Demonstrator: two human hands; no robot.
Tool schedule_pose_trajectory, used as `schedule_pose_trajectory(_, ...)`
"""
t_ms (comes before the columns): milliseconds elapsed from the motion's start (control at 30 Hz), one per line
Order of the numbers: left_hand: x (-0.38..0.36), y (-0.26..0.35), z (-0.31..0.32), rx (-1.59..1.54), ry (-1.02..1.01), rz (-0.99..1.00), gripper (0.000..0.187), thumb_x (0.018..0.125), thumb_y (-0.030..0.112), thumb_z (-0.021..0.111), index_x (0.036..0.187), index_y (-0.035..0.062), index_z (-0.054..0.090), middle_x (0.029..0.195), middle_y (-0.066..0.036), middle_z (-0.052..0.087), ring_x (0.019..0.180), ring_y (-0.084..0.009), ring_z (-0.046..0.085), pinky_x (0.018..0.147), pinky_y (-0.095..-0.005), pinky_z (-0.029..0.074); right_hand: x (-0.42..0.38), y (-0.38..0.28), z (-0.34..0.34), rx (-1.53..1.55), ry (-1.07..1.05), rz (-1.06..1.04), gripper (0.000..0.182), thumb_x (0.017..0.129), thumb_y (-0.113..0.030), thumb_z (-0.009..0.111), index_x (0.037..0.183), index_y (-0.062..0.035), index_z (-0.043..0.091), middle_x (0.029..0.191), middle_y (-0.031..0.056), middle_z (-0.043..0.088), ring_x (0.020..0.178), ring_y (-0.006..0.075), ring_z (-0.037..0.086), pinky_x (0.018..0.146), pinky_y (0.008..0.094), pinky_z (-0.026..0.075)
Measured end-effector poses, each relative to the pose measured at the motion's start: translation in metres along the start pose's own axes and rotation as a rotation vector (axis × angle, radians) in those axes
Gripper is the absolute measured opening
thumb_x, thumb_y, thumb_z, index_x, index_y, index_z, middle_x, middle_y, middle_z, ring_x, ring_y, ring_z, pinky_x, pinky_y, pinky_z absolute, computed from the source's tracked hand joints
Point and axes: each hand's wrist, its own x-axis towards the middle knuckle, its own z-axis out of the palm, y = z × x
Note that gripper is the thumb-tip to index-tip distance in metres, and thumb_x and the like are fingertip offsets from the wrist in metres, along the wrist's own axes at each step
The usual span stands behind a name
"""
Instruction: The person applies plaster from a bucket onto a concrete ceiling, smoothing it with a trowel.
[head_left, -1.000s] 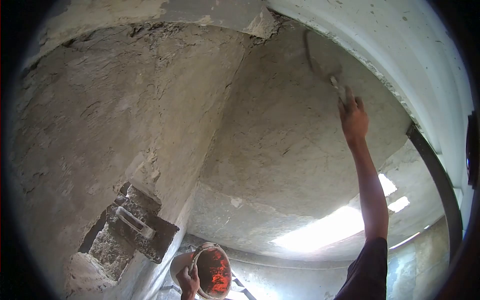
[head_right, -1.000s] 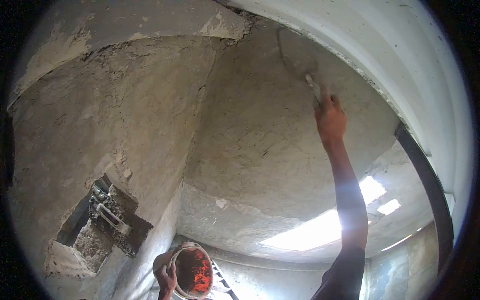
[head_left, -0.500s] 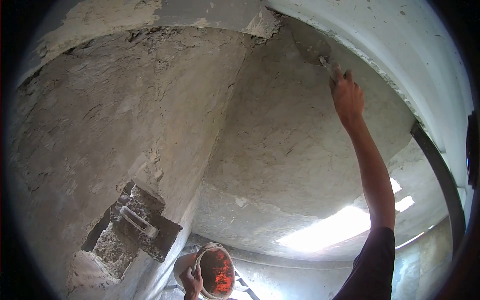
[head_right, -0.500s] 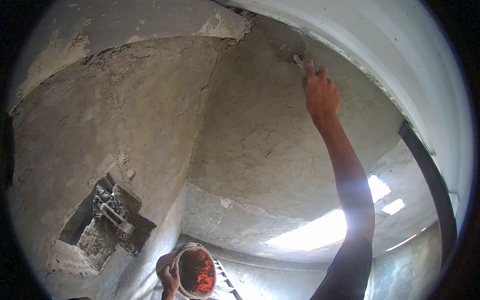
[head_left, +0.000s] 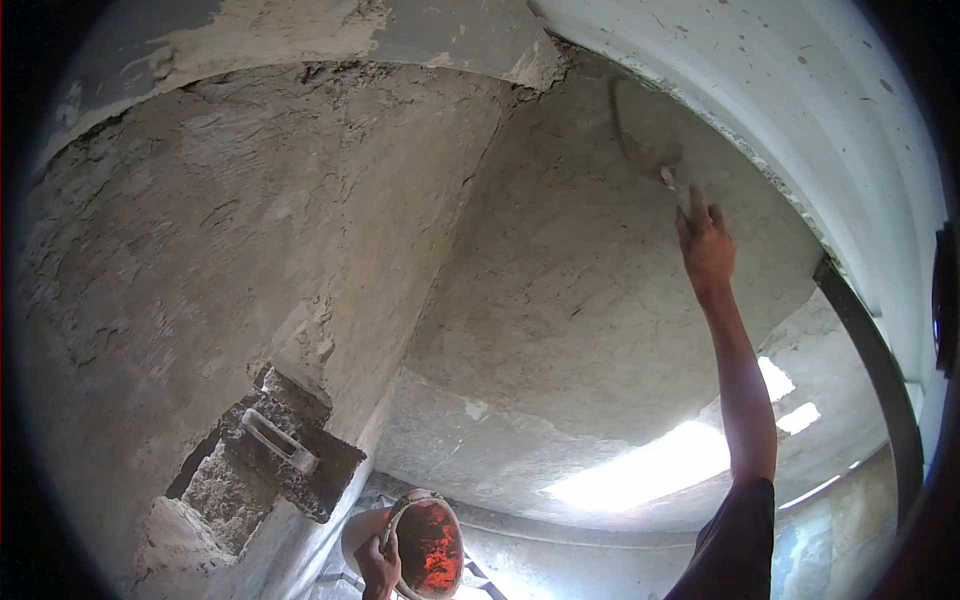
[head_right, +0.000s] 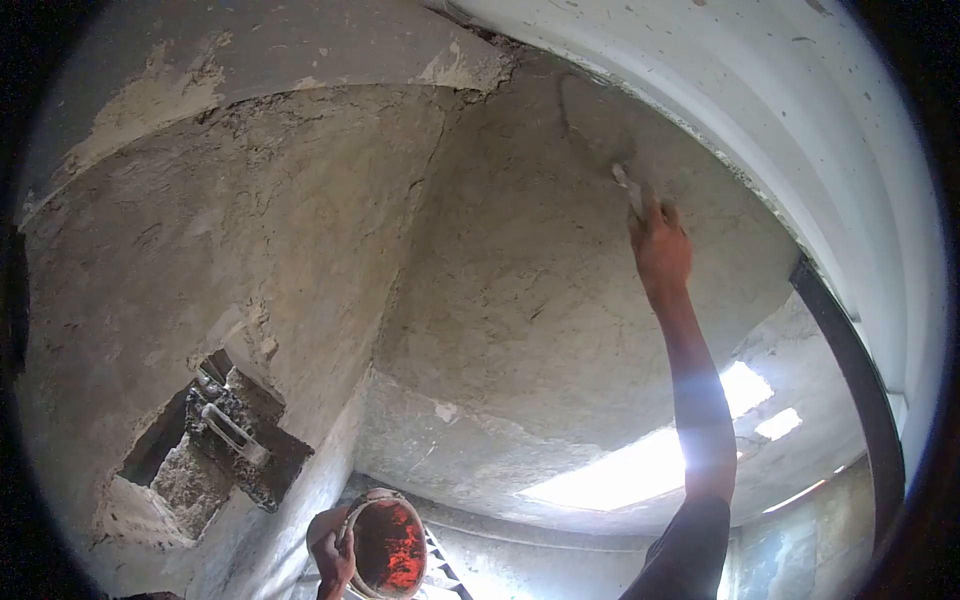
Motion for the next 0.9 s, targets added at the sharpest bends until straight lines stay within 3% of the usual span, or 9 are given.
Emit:
schedule_pose_trajectory(267,-0.003,0.002,-0.001,0.028,0.026,0.010,0.037,0.083,0.028,0.061,0.061,-0.0009,0.052,0.056,-0.019,0.052,0.054,-0.0379,0.051,0.055,-0.0451,0.038,0.052,-0.046,0.014,-0.066,-0.191,0.007,0.049,0.085,-0.025,0.057,0.130,-0.0150,0.040,0.109,0.0184,0.053,0.084,0.0374,0.061,0.066,0.0455,0.053)
schedule_pose_trajectory(400,-0.007,-0.016,0.010,0.116,0.122,0.083,0.037,0.083,0.029,0.061,0.062,-0.0015,0.053,0.057,-0.019,0.052,0.053,-0.0386,0.050,0.054,-0.0444,0.038,0.013,-0.042,0.036,0.004,-0.158,-0.027,0.049,0.085,-0.025,0.057,0.130,-0.0148,0.041,0.109,0.0175,0.053,0.081,0.0365,0.062,0.066,0.0453,0.053)
schedule_pose_trajectory(467,-0.005,-0.020,0.012,0.098,0.112,0.105,0.038,0.083,0.029,0.061,0.062,-0.0017,0.053,0.057,-0.020,0.052,0.053,-0.0388,0.050,0.053,-0.0444,0.038,-0.011,-0.039,0.035,0.072,-0.283,-0.160,0.049,0.085,-0.025,0.058,0.130,-0.0154,0.042,0.109,0.0172,0.053,0.080,0.0366,0.062,0.066,0.0453,0.053)
schedule_pose_trajectory(567,-0.005,-0.026,0.011,0.092,0.078,0.115,0.038,0.083,0.029,0.061,0.062,-0.0019,0.053,0.057,-0.020,0.051,0.053,-0.0392,0.050,0.053,-0.0445,0.038,-0.026,-0.036,0.026,0.151,-0.314,-0.148,0.048,0.083,-0.025,0.061,0.127,-0.0158,0.046,0.102,0.0165,0.055,0.075,0.0380,0.060,0.063,0.0463,0.051)
schedule_pose_trajectory(667,-0.003,-0.025,0.011,0.106,0.020,0.078,0.038,0.083,0.029,0.060,0.062,-0.0019,0.053,0.056,-0.020,0.051,0.054,-0.0392,0.051,0.053,-0.0444,0.038,-0.013,-0.025,0.022,0.154,-0.121,-0.092,0.048,0.083,-0.025,0.060,0.128,-0.0153,0.046,0.104,0.0155,0.056,0.078,0.0369,0.060,0.065,0.0456,0.051)
schedule_pose_trajectory(800,-0.006,-0.026,0.016,0.117,0.039,0.098,0.038,0.083,0.029,0.060,0.062,-0.0014,0.053,0.056,-0.019,0.052,0.054,-0.0382,0.051,0.054,-0.0442,0.038,0.035,-0.022,0.013,0.090,-0.113,-0.094,0.047,0.084,-0.026,0.059,0.127,-0.0147,0.046,0.104,0.0155,0.056,0.081,0.0368,0.060,0.069,0.0454,0.050)
schedule_pose_trajectory(900,-0.006,-0.036,0.026,0.130,0.060,0.103,0.037,0.083,0.029,0.061,0.062,-0.0004,0.052,0.056,-0.018,0.052,0.054,-0.0371,0.051,0.055,-0.0441,0.037,0.063,-0.027,0.008,0.067,-0.205,-0.074,0.046,0.084,-0.027,0.059,0.126,-0.0141,0.045,0.115,0.0187,0.053,0.087,0.0389,0.061,0.074,0.0471,0.051)
